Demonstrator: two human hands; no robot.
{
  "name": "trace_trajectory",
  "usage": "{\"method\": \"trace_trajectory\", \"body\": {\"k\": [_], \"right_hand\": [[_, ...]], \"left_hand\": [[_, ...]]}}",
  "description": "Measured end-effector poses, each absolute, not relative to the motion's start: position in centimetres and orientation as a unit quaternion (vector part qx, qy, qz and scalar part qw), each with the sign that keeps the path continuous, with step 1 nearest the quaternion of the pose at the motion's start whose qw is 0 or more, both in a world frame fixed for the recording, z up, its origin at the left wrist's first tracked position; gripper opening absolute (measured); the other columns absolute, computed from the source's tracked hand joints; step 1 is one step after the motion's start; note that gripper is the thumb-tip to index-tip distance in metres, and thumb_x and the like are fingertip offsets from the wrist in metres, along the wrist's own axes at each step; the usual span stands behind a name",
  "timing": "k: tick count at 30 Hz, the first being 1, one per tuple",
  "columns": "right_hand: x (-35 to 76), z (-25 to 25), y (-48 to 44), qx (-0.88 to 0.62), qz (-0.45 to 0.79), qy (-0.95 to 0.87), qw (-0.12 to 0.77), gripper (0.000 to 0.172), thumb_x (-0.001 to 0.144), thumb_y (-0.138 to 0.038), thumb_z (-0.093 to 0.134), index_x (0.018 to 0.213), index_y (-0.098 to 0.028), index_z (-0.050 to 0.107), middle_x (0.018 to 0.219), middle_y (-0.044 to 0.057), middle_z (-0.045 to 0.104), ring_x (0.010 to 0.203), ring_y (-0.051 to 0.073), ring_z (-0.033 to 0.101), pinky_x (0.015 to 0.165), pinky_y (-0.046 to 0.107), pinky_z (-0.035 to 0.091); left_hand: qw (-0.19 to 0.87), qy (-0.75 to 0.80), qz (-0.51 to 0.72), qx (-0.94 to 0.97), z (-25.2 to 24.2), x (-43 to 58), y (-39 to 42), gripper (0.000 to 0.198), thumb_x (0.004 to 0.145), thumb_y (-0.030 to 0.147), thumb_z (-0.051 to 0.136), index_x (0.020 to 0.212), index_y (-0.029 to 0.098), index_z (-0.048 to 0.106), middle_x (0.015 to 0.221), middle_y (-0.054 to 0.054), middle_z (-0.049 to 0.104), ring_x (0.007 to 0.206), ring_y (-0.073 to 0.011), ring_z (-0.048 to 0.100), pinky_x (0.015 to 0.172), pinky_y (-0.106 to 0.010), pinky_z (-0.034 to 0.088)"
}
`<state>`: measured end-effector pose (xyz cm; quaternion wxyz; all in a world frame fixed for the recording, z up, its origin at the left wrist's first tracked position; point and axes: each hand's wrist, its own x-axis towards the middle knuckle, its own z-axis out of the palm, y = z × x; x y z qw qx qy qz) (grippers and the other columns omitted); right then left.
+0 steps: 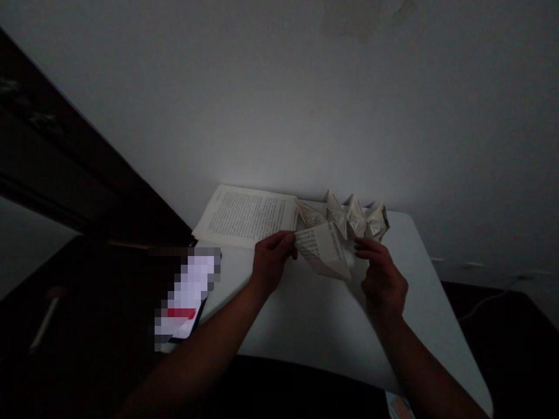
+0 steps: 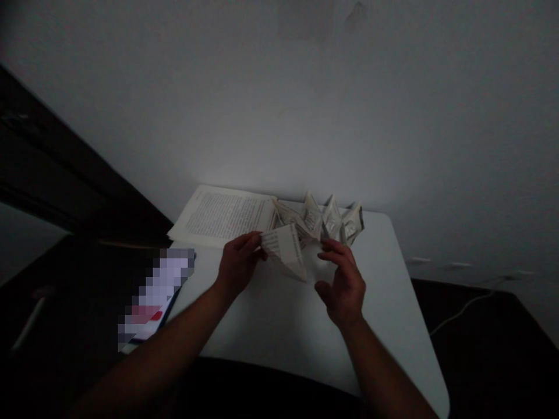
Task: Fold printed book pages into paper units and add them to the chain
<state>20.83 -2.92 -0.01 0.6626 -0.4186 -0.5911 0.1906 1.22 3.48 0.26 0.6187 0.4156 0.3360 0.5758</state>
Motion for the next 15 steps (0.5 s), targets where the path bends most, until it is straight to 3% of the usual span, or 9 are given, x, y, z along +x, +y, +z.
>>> {"method": "trace_trajectory", "body": {"k": [3,6,15], "right_hand": [[20.75,-0.29,-2.77,-0.431,0.192,-0.644,0.602,0.054,0.063,-0.06,0.07,0.1,-0.022,0.063,0.141,0.014,0.04,0.129,0.036,0.035,0.102,0.054,0.031],[20.47,-0.69,-2.78,-0.432,0.225,-0.65,0.583,0.055,0.061,-0.056,0.074,0.104,-0.025,0.061,0.148,0.011,0.03,0.135,0.036,0.026,0.105,0.056,0.027],[20.13,-0.37,-2.7,-0.407,0.314,-0.552,0.656,0.013,0.076,-0.031,0.069,0.086,-0.024,0.065,0.143,0.006,0.042,0.128,0.03,0.042,0.1,0.053,0.038]], "left_hand": [[0.636,0.35,0.592,0.35,0.26,1.38,3.55,0.022,0.07,0.031,0.072,0.081,0.012,0.071,0.076,-0.005,0.064,0.063,-0.0113,0.057,0.053,-0.023,0.045],[0.635,0.362,0.594,0.337,0.28,1.55,3.49,0.025,0.067,0.031,0.074,0.081,0.01,0.071,0.076,-0.006,0.066,0.061,-0.0112,0.058,0.054,-0.024,0.046],[0.668,0.336,0.57,0.339,0.24,1.72,3.41,0.025,0.067,0.031,0.074,0.078,0.009,0.07,0.063,-0.004,0.064,0.053,-0.0109,0.058,0.051,-0.025,0.046]]}}
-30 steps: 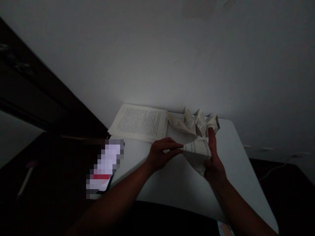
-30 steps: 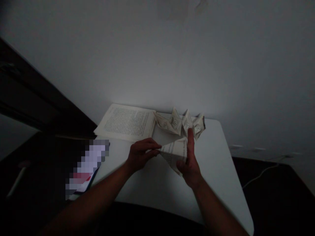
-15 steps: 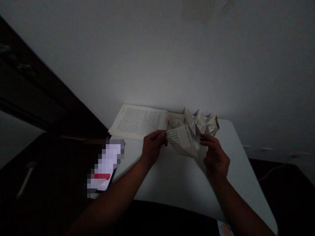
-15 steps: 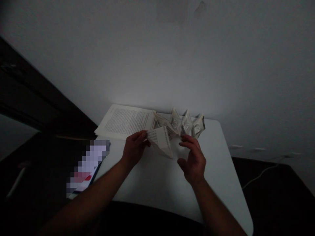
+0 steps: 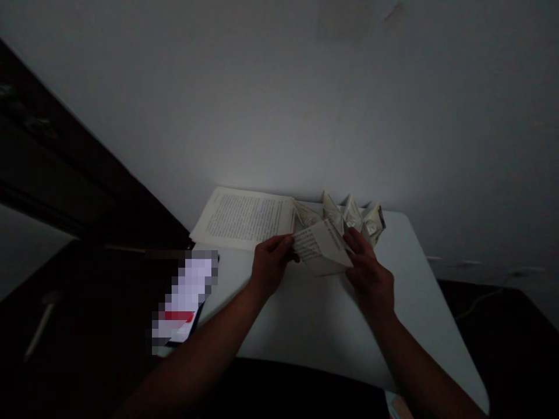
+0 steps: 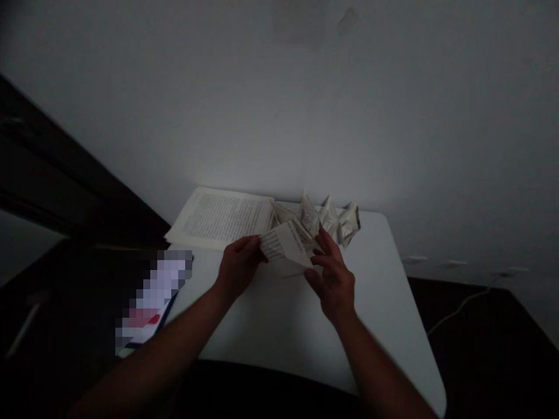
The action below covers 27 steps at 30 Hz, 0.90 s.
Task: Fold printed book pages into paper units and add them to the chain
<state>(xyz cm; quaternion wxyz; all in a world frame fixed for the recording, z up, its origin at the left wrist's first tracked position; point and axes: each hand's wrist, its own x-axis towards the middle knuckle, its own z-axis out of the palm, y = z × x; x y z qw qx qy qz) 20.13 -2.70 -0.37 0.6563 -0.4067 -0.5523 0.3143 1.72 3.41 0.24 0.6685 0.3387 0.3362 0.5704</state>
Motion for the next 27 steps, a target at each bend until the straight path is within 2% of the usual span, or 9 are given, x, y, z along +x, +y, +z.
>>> {"method": "trace_trajectory", "body": {"k": [3,6,9,14,17,22,27], "right_hand": [[20.0,0.0,-2.8,-0.41,0.29,-0.554,0.663,0.006,0.076,-0.022,0.068,0.081,-0.023,0.066,0.136,0.006,0.049,0.118,0.027,0.053,0.093,0.048,0.046],[19.9,0.2,-3.0,-0.437,0.248,-0.549,0.668,0.007,0.074,-0.017,0.07,0.077,-0.022,0.067,0.119,0.007,0.063,0.099,0.022,0.063,0.082,0.039,0.053],[19.9,0.3,-3.2,-0.472,0.227,-0.53,0.667,0.006,0.071,-0.018,0.072,0.071,-0.021,0.067,0.103,0.007,0.069,0.089,0.021,0.066,0.07,0.034,0.055],[19.9,0.1,-3.4,-0.527,0.231,-0.501,0.647,0.006,0.07,-0.023,0.074,0.069,-0.019,0.069,0.094,0.008,0.071,0.075,0.019,0.067,0.053,0.028,0.053],[20.0,0.3,-3.4,-0.546,0.232,-0.491,0.638,0.008,0.069,-0.025,0.075,0.068,-0.019,0.07,0.09,0.007,0.072,0.069,0.018,0.066,0.05,0.027,0.052],[19.9,0.9,-3.4,-0.565,0.219,-0.496,0.622,0.01,0.065,-0.027,0.077,0.065,-0.019,0.07,0.083,0.006,0.073,0.061,0.017,0.065,0.045,0.027,0.05],[19.7,0.8,-3.5,-0.552,0.229,-0.524,0.607,0.01,0.063,-0.027,0.079,0.067,-0.022,0.071,0.078,0.003,0.074,0.064,0.018,0.068,0.054,0.028,0.056]], "left_hand": [[0.677,0.33,0.571,0.326,0.2,1.7,3.4,0.025,0.066,0.031,0.075,0.078,0.01,0.068,0.063,-0.003,0.064,0.052,-0.0117,0.058,0.051,-0.026,0.047],[0.688,0.319,0.57,0.316,0.2,1.7,3.4,0.023,0.066,0.03,0.074,0.076,0.01,0.067,0.061,-0.002,0.063,0.053,-0.0122,0.058,0.051,-0.026,0.047],[0.701,0.307,0.567,0.305,0.4,1.6,3.3,0.018,0.067,0.027,0.073,0.073,0.012,0.066,0.061,-0.001,0.062,0.053,-0.011,0.057,0.051,-0.024,0.046],[0.706,0.308,0.561,0.303,0.4,1.4,3.2,0.013,0.066,0.022,0.071,0.075,0.014,0.067,0.065,0.0,0.063,0.06,-0.0106,0.058,0.058,-0.023,0.046],[0.681,0.326,0.551,0.354,0.1,1.1,3.3,0.015,0.065,0.021,0.069,0.078,0.014,0.068,0.069,-0.001,0.065,0.062,-0.0112,0.058,0.059,-0.023,0.046],[0.611,0.343,0.494,0.515,0.4,0.3,3.3,0.026,0.064,0.025,0.072,0.088,0.015,0.069,0.082,-0.004,0.069,0.075,-0.0159,0.061,0.07,-0.027,0.047],[0.573,0.397,0.351,0.625,1.7,0.3,2.8,0.033,0.057,0.03,0.08,0.084,0.012,0.07,0.074,-0.003,0.067,0.069,-0.0172,0.061,0.063,-0.027,0.047]]}}
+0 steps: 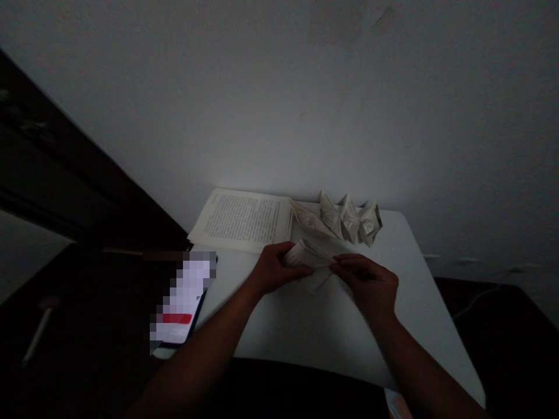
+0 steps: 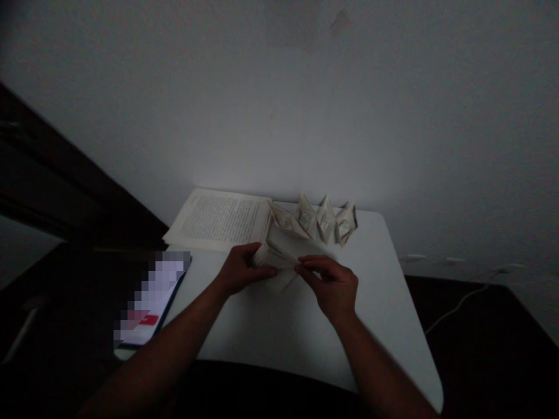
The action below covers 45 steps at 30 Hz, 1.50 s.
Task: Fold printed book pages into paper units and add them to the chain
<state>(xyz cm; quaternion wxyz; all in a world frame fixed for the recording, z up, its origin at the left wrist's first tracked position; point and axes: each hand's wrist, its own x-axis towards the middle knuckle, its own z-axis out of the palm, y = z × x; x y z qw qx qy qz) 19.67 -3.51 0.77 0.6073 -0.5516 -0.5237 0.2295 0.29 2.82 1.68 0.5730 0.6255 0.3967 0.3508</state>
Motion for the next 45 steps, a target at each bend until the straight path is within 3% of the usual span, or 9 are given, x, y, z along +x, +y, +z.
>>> {"method": "trace_trajectory", "body": {"k": [5,10,17,33,45], "right_hand": [[19.8,0.7,-3.6,-0.56,0.245,-0.535,0.583,0.016,0.063,-0.029,0.079,0.077,-0.023,0.074,0.073,0.002,0.073,0.059,0.016,0.067,0.055,0.027,0.057],[20.0,1.1,-3.6,-0.56,0.259,-0.539,0.573,0.021,0.061,-0.027,0.081,0.08,-0.024,0.074,0.066,0.0,0.071,0.053,0.014,0.064,0.047,0.022,0.054],[20.1,0.6,-3.5,-0.547,0.275,-0.557,0.561,0.026,0.063,-0.029,0.078,0.088,-0.025,0.074,0.071,0.001,0.073,0.058,0.016,0.067,0.054,0.027,0.058],[19.8,0.9,-3.4,-0.544,0.313,-0.542,0.559,0.012,0.067,-0.028,0.075,0.077,-0.022,0.075,0.059,0.001,0.07,0.049,0.016,0.065,0.047,0.026,0.056],[19.8,0.8,-3.2,-0.57,0.367,-0.506,0.533,0.023,0.067,-0.035,0.074,0.081,-0.017,0.073,0.052,0.002,0.067,0.045,0.017,0.064,0.045,0.027,0.054]], "left_hand": [[0.602,0.424,0.267,0.622,1.3,0.6,2.4,0.032,0.057,0.035,0.079,0.077,0.011,0.072,0.065,-0.003,0.066,0.059,-0.0155,0.059,0.058,-0.027,0.047],[0.659,0.404,0.301,0.559,0.8,0.9,2.4,0.033,0.055,0.032,0.081,0.08,0.011,0.073,0.073,-0.006,0.071,0.064,-0.0177,0.064,0.063,-0.03,0.05],[0.69,0.391,0.331,0.511,1.0,1.2,2.3,0.032,0.054,0.027,0.082,0.081,0.012,0.073,0.081,-0.009,0.073,0.071,-0.0205,0.067,0.07,-0.034,0.053],[0.693,0.381,0.333,0.514,0.7,1.3,2.3,0.033,0.056,0.029,0.081,0.084,0.012,0.073,0.084,-0.01,0.073,0.073,-0.0222,0.068,0.071,-0.035,0.054],[0.667,0.407,0.329,0.531,0.5,1.4,2.2,0.033,0.055,0.03,0.081,0.081,0.012,0.074,0.078,-0.008,0.073,0.068,-0.0206,0.067,0.067,-0.033,0.052]]}}
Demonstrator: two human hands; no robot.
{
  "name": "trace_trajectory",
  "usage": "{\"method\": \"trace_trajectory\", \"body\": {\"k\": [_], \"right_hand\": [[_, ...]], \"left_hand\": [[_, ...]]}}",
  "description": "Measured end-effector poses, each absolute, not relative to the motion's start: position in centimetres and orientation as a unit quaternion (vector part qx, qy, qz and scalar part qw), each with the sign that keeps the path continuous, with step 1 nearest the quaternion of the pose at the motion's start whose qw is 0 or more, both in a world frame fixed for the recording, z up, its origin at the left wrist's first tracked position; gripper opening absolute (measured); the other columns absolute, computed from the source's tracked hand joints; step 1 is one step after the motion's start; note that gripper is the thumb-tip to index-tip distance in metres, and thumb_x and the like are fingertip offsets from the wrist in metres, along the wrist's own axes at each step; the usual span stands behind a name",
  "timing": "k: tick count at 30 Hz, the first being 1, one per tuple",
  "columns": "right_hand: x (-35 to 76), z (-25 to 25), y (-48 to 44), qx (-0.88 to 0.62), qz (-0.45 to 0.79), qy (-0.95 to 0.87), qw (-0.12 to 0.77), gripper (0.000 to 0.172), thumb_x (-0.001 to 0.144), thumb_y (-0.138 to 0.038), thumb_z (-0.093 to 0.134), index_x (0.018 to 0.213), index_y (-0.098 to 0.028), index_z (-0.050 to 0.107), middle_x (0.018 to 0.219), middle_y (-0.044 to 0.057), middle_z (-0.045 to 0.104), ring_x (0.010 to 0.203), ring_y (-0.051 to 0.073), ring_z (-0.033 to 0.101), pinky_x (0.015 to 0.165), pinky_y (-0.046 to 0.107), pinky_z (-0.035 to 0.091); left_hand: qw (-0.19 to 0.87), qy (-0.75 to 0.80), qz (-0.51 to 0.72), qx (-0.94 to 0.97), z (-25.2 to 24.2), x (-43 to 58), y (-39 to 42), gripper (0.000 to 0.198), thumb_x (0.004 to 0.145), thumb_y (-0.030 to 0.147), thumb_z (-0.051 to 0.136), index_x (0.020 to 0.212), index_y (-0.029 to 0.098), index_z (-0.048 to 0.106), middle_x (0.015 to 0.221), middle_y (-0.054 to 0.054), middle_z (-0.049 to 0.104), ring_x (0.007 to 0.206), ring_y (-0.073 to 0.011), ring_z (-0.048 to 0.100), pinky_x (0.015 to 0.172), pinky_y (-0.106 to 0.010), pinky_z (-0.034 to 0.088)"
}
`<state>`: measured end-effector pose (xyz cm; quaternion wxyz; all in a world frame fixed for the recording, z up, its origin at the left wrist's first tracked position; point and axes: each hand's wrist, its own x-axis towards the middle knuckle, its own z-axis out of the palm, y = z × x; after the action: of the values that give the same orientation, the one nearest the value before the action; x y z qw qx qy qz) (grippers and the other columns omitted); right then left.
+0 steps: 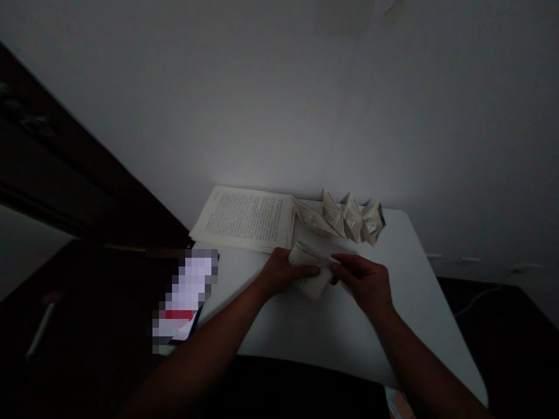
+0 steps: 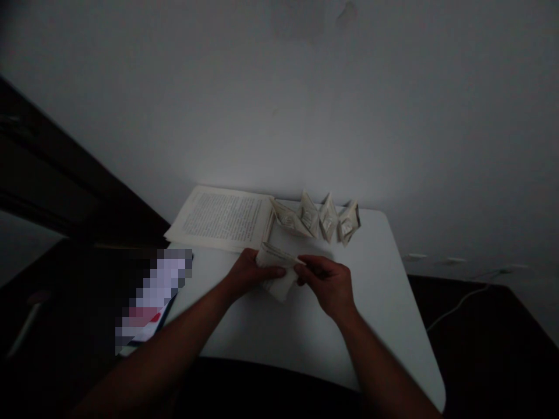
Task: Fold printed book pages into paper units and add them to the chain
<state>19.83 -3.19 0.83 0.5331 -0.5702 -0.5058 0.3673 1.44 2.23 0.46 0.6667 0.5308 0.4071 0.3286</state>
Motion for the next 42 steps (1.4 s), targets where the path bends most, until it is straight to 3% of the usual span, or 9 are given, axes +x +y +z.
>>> {"method": "trace_trajectory", "body": {"k": [15,22,27,42], "right_hand": [[20.0,0.7,-3.4,-0.594,0.344,-0.552,0.474,0.023,0.077,-0.04,0.066,0.075,-0.017,0.071,0.051,0.001,0.067,0.045,0.014,0.062,0.048,0.022,0.05],[19.8,1.0,-3.5,-0.579,0.345,-0.578,0.461,0.019,0.077,-0.036,0.066,0.073,-0.018,0.071,0.051,0.0,0.067,0.045,0.013,0.062,0.047,0.021,0.05],[19.7,0.8,-3.4,-0.574,0.342,-0.585,0.459,0.019,0.077,-0.036,0.067,0.072,-0.018,0.07,0.052,0.0,0.067,0.046,0.013,0.063,0.047,0.021,0.05],[19.9,0.2,-3.3,-0.554,0.429,-0.537,0.47,0.024,0.073,-0.04,0.069,0.072,-0.016,0.069,0.051,0.001,0.065,0.045,0.014,0.06,0.047,0.023,0.048]], "left_hand": [[0.631,0.44,0.287,0.571,0.4,1.1,2.3,0.038,0.057,0.039,0.079,0.08,0.01,0.073,0.072,-0.007,0.07,0.065,-0.0187,0.064,0.063,-0.03,0.05],[0.662,0.39,0.208,0.605,1.6,0.2,2.9,0.039,0.059,0.036,0.078,0.086,0.009,0.071,0.075,-0.007,0.07,0.068,-0.0177,0.064,0.063,-0.027,0.049],[0.665,0.381,0.242,0.595,1.6,0.5,2.6,0.041,0.059,0.033,0.079,0.092,0.011,0.071,0.087,-0.008,0.072,0.079,-0.0195,0.066,0.073,-0.031,0.051],[0.666,0.361,0.241,0.606,1.5,0.5,2.6,0.036,0.06,0.032,0.078,0.088,0.01,0.071,0.081,-0.006,0.071,0.074,-0.0176,0.065,0.069,-0.028,0.05]]}}
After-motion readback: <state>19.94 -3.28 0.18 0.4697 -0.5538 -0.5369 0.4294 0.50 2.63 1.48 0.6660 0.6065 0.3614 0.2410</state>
